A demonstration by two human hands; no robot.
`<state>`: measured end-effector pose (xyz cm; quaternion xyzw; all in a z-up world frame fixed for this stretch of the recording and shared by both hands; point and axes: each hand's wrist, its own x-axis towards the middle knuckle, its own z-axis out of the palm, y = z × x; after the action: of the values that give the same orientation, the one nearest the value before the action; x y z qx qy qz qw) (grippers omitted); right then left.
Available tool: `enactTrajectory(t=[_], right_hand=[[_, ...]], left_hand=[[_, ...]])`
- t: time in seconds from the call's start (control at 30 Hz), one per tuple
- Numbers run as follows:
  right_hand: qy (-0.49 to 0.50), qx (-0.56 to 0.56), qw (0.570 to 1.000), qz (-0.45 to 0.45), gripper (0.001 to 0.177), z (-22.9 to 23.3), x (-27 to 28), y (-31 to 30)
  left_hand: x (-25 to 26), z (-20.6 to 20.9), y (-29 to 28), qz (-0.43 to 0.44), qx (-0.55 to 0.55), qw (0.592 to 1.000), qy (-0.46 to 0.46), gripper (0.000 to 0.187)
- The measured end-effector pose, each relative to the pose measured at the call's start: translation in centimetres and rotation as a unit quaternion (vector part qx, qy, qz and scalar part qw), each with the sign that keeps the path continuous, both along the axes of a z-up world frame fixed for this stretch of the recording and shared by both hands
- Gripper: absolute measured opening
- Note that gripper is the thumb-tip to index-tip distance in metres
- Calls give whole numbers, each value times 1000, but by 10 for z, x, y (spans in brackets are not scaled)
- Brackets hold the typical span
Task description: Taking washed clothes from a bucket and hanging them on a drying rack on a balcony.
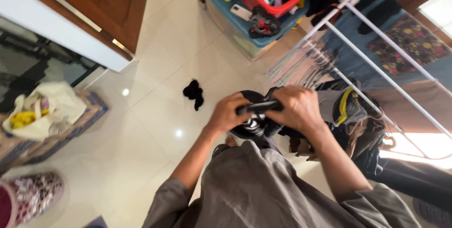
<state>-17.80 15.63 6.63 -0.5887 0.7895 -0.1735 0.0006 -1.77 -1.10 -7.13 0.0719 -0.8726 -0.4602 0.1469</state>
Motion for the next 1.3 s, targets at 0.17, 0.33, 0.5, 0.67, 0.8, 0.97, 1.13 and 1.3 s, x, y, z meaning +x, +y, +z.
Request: enactTrajectory(t=[0.17, 0.33, 0.5, 0.67, 0.8, 0.97, 1.13, 1.3], right_hand=[[-179, -46, 983, 20, 38, -19, -22, 24], [-284, -54, 956, -57, 19, -40, -29, 34], [-253, -71, 960, 97, 20, -39, -14, 32], [-277, -36, 958, -66, 20, -66, 5, 42], [-212, -155, 962, -75, 17, -94, 17, 48], [-240, -163, 950, -117, 15, -103, -9, 90], [-455, 2, 885, -95, 15, -154, -82, 137], [-438, -138, 731, -504, 30, -309, -164, 169]], left_hand=[[-3, 71, -9, 36, -31, 999, 17, 35], [-4, 73, -25, -136, 156, 978, -36, 47], [-5, 59, -31, -59, 68, 994, -58, 27], [-1, 16, -24, 59, -47, 996, -56, 25], [9, -74, -14, 266, -133, 954, 33, 26], [6, -177, 8, 351, 28, 929, -114, 17], [-38, -159, 36, 328, 291, 894, -87, 36], [-95, -65, 73, 194, 150, 951, -188, 48]])
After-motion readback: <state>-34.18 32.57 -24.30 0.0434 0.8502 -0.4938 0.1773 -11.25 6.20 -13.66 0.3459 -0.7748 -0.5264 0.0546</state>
